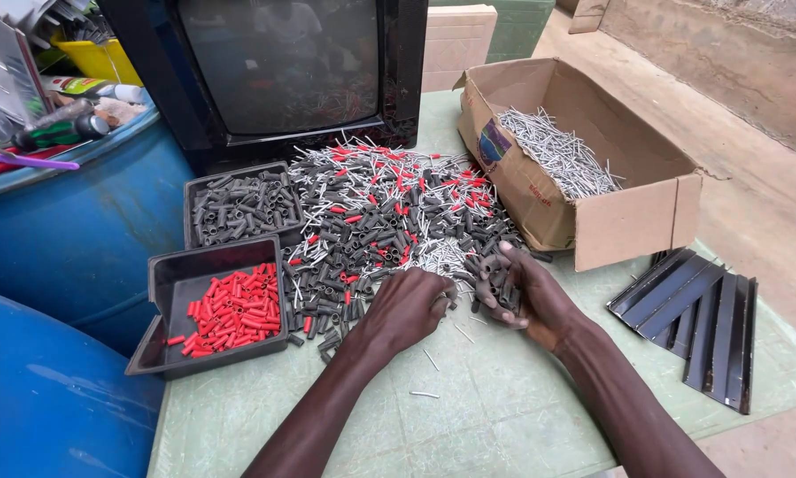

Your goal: Sorting small electronic components from a central pile into separate plastic trays

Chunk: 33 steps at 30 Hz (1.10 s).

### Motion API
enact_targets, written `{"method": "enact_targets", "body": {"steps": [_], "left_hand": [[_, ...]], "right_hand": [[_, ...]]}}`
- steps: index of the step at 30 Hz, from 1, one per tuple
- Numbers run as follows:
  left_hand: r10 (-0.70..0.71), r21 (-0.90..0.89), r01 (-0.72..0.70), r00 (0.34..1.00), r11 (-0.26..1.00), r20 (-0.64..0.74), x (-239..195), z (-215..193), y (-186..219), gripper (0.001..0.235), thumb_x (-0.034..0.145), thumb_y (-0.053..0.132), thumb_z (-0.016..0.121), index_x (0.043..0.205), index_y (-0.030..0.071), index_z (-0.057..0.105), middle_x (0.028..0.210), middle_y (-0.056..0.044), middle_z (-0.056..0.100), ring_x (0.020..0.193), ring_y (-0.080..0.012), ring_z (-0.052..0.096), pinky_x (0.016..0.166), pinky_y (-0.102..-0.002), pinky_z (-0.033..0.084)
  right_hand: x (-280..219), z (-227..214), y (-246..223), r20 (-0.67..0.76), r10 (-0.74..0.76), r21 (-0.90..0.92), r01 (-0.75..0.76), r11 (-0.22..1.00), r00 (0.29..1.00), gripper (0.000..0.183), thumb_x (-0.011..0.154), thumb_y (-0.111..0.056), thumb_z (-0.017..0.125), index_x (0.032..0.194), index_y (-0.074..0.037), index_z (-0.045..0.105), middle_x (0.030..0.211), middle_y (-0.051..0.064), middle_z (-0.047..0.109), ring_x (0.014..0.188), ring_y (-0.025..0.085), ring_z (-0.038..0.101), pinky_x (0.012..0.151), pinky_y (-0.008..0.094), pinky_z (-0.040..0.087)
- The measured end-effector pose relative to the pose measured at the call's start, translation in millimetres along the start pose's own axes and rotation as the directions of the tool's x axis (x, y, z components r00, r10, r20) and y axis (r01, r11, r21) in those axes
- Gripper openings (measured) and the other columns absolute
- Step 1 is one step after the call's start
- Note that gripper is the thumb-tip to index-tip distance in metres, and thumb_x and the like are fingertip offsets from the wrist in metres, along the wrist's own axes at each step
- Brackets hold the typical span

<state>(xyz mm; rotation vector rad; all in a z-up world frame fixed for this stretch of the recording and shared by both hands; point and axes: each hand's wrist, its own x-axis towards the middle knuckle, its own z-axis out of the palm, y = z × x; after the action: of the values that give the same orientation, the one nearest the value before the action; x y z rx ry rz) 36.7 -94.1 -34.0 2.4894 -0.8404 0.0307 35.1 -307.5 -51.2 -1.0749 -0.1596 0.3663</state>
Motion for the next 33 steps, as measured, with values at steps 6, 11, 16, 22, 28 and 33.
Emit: {"method": "enact_targets", "body": {"steps": [6, 11, 16, 22, 28, 33], "left_hand": [[0.006, -0.074, 0.0, 0.997, 0.997, 0.083, -12.6, -17.4, 0.4, 0.036, 0.09, 0.013, 0.064, 0.124, 0.001, 0.066, 0.089, -0.025, 0.066, 0.099, -0.0431, 0.065, 0.088, -0.055, 0.052], [0.099, -0.064, -0.098, 0.995, 0.993, 0.027, -8.2, -6.0, -20.4, 0.039, 0.086, 0.015, 0.07, 0.123, 0.003, 0.066, 0.087, -0.024, 0.066, 0.093, -0.0441, 0.066, 0.083, -0.055, 0.052], [0.122, -0.073, -0.121, 0.993, 0.99, 0.006, -11.7, -16.3, -14.7, 0.036, 0.087, 0.012, 0.069, 0.119, -0.005, 0.065, 0.08, -0.026, 0.064, 0.086, -0.0446, 0.067, 0.079, -0.054, 0.052], [0.09, 0.087, -0.085, 0.995, 0.993, -0.047, -4.3, -0.5, -26.0, 0.023, 0.105, 0.024, 0.04, 0.092, 0.008, 0.05, 0.07, -0.015, 0.054, 0.061, -0.0397, 0.054, 0.052, -0.052, 0.038], [0.086, 0.117, -0.069, 0.985, 0.991, -0.148, -6.3, -3.9, -27.8, 0.012, 0.1, 0.018, 0.047, 0.092, 0.011, 0.052, 0.071, -0.011, 0.053, 0.058, -0.032, 0.052, 0.051, -0.049, 0.04], [0.144, 0.04, -0.139, 0.97, 0.99, -0.197, -9.6, -12.5, -25.5, 0.008, 0.086, 0.008, 0.05, 0.079, 0.011, 0.052, 0.062, -0.011, 0.055, 0.055, -0.0339, 0.053, 0.054, -0.046, 0.038]], "right_hand": [[-10.5, 16.8, -4.3, -0.212, -0.107, -0.076, 0.093, 0.993, 0.971, 0.028, 0.096, -0.023, 0.062, 0.075, -0.007, 0.053, 0.06, 0.013, 0.057, 0.038, 0.013, 0.05, 0.024, 0.013, 0.027], [-13.1, 8.7, -3.6, -0.231, -0.373, -0.683, 0.124, 0.72, 0.898, 0.02, 0.091, -0.019, 0.071, 0.077, -0.005, 0.066, 0.043, 0.004, 0.047, 0.035, 0.011, 0.037, 0.034, 0.021, 0.026], [-40.4, 32.2, -20.1, -0.21, -0.373, -0.956, -0.11, 0.274, 0.904, 0.021, 0.091, -0.024, 0.07, 0.088, -0.004, 0.072, 0.055, 0.016, 0.066, 0.045, 0.024, 0.053, 0.052, 0.034, 0.043], [-55.7, 14.6, 14.2, -0.357, -0.364, -0.884, -0.437, -0.164, 0.86, 0.033, 0.094, -0.049, 0.056, 0.096, -0.016, 0.054, 0.082, 0.018, 0.071, 0.078, 0.05, 0.061, 0.061, 0.054, 0.041], [-58.7, 9.7, 17.8, -0.187, -0.39, -0.935, -0.286, -0.212, 0.902, 0.024, 0.098, -0.039, 0.05, 0.091, -0.015, 0.05, 0.072, 0.016, 0.069, 0.069, 0.049, 0.057, 0.059, 0.052, 0.037], [-66.8, 1.1, 11.6, -0.259, -0.471, -0.939, -0.106, 0.327, 0.843, 0.016, 0.09, -0.024, 0.071, 0.081, -0.014, 0.063, 0.07, -0.002, 0.063, 0.064, 0.01, 0.051, 0.062, 0.027, 0.037]]}}
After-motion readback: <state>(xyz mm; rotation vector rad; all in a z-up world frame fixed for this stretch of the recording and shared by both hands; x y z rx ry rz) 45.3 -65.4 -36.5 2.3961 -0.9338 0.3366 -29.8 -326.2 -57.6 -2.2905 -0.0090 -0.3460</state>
